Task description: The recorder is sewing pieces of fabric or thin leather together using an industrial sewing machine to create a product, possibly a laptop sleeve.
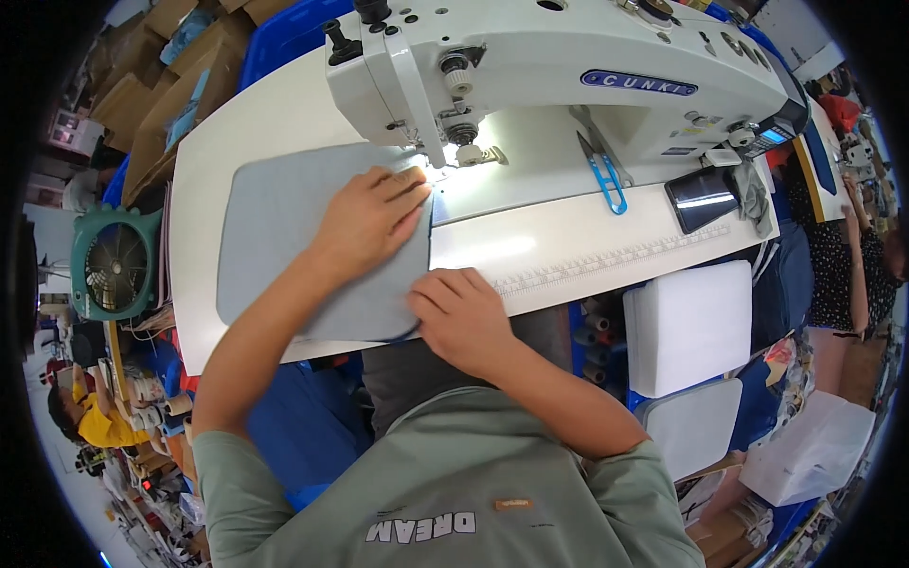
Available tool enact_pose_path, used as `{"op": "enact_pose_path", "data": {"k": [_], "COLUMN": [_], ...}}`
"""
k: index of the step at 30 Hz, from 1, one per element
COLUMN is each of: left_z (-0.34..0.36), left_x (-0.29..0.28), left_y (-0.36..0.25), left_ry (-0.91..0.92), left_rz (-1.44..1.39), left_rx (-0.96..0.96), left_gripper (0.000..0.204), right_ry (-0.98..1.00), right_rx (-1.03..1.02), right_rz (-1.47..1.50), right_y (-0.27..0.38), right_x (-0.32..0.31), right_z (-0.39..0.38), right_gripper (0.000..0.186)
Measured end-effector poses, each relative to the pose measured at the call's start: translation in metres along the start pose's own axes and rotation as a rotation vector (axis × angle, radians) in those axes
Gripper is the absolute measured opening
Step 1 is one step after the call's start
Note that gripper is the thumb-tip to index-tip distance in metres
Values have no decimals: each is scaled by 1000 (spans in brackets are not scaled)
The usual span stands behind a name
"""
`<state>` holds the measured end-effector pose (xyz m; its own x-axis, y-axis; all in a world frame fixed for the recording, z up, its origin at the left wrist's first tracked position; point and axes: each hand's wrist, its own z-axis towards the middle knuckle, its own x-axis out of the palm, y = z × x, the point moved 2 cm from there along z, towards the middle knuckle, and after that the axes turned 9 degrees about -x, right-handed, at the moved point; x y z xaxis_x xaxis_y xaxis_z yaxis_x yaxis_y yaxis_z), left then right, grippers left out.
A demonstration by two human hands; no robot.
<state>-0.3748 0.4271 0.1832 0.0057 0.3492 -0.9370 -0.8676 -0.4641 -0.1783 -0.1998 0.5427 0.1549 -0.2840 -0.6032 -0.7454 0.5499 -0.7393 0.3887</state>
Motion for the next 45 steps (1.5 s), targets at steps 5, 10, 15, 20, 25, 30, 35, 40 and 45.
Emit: {"op": "enact_pose_path", "data": {"k": [5, 10, 15, 20, 25, 30, 35, 40, 45], "left_z": [-8, 0, -5, -70, -119, -122, -122, -128, -140], "left_x": [11, 27, 25, -41, -56, -54, -61, -58, -54], "left_y": [-15, -25, -14, -62, -102, -77, -66, -64, -53], "left_ry": [-84, -130, -28, 211, 306, 344, 431, 412, 252], "left_rz": [113, 116, 12, -204, -1, -145, -227, -165, -21], "left_rx": [-102, -134, -146, -257, -248, -149, -126, -81, 24], "left_gripper": [33, 33, 43, 47, 58, 58, 54, 48, 47], "right_ry": [-68, -76, -99, -324, -128, 629, 639, 524, 24], "right_rx": [-44, -18, 33, 233, 873, 1055, 1057, 991, 787], "right_rz": [-33, -34, 69, -146, -527, -727, -574, -454, -756], "right_y": [-10, -23, -28, -23, -51, -71, -80, -74, -19], "right_x": [-13, -27, -15, -83, -210, -251, -263, -276, -307], "right_z": [-9, -19, -33, -116, -297, -407, -434, -446, -421], "right_gripper": [38, 40, 38, 32, 40, 72, 77, 58, 47]}}
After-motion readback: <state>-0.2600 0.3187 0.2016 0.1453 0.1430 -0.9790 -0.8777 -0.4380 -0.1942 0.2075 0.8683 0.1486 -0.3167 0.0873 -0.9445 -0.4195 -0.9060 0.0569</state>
